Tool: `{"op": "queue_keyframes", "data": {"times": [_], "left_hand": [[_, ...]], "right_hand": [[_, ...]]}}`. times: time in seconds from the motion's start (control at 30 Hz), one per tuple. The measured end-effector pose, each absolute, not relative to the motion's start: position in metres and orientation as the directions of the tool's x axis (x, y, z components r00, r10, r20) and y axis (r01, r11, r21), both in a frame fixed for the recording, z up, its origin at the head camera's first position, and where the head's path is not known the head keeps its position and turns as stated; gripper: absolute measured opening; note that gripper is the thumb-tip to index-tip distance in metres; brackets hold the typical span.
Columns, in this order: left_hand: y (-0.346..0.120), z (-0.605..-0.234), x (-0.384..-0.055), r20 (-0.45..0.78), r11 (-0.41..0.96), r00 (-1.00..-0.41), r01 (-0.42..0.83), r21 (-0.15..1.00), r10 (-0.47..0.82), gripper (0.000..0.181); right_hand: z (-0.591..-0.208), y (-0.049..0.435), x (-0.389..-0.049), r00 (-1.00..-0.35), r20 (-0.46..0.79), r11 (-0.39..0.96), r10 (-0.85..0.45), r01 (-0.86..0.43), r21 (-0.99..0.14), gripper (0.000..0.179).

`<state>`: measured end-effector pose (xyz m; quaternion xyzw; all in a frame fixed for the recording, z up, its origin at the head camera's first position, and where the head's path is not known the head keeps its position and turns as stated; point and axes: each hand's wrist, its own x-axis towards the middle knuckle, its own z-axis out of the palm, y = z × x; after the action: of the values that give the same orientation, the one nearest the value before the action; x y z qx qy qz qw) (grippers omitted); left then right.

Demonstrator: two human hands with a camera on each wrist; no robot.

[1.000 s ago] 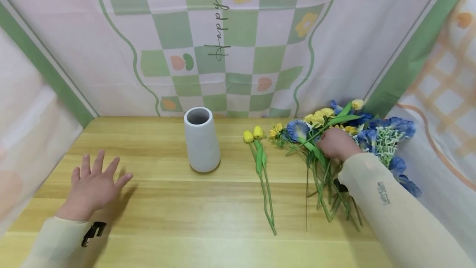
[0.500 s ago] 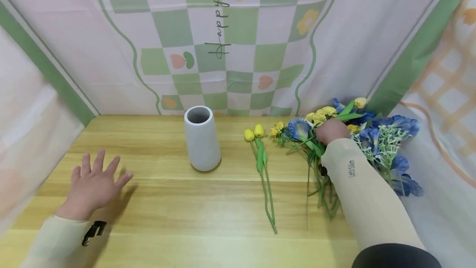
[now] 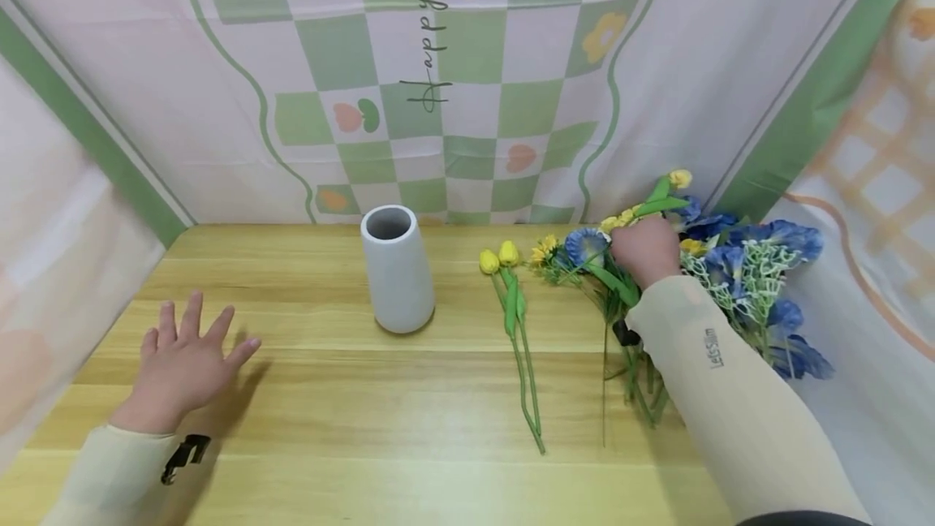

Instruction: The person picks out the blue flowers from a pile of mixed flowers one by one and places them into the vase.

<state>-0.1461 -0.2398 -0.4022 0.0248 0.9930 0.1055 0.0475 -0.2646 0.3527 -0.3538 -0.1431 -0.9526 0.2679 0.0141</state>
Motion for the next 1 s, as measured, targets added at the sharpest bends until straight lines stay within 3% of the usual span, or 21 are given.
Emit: {"op": "queue_keyframes", "data": {"times": [0.17, 0.5, 0.8, 1.0], "left_hand": [[-0.241, -0.404, -0.146, -0.095, 0.974, -0.994, 0.034, 0.223, 0.056, 0.091], [-0.243, -0.408, -0.147, -0.103, 0.972, -0.993, 0.035, 0.232, 0.06, 0.093], [-0.245, -0.408, -0.145, -0.11, 0.97, -0.992, 0.03, 0.243, 0.058, 0.095], [-0.244, -0.406, -0.143, -0.11, 0.969, -0.992, 0.028, 0.246, 0.057, 0.097]], "right_hand": [[-0.345, 0.319, -0.246, -0.99, 0.031, 0.858, 0.139, 0.105, -0.502, 0.045], [-0.329, 0.266, -0.212, -1.0, -0.017, 0.853, 0.019, 0.025, -0.522, 0.052], [-0.341, 0.242, -0.188, -0.989, -0.046, 0.881, -0.138, -0.102, -0.463, 0.033], [-0.358, 0.233, -0.178, -0.975, -0.073, 0.891, -0.212, -0.162, -0.424, 0.036]]}}
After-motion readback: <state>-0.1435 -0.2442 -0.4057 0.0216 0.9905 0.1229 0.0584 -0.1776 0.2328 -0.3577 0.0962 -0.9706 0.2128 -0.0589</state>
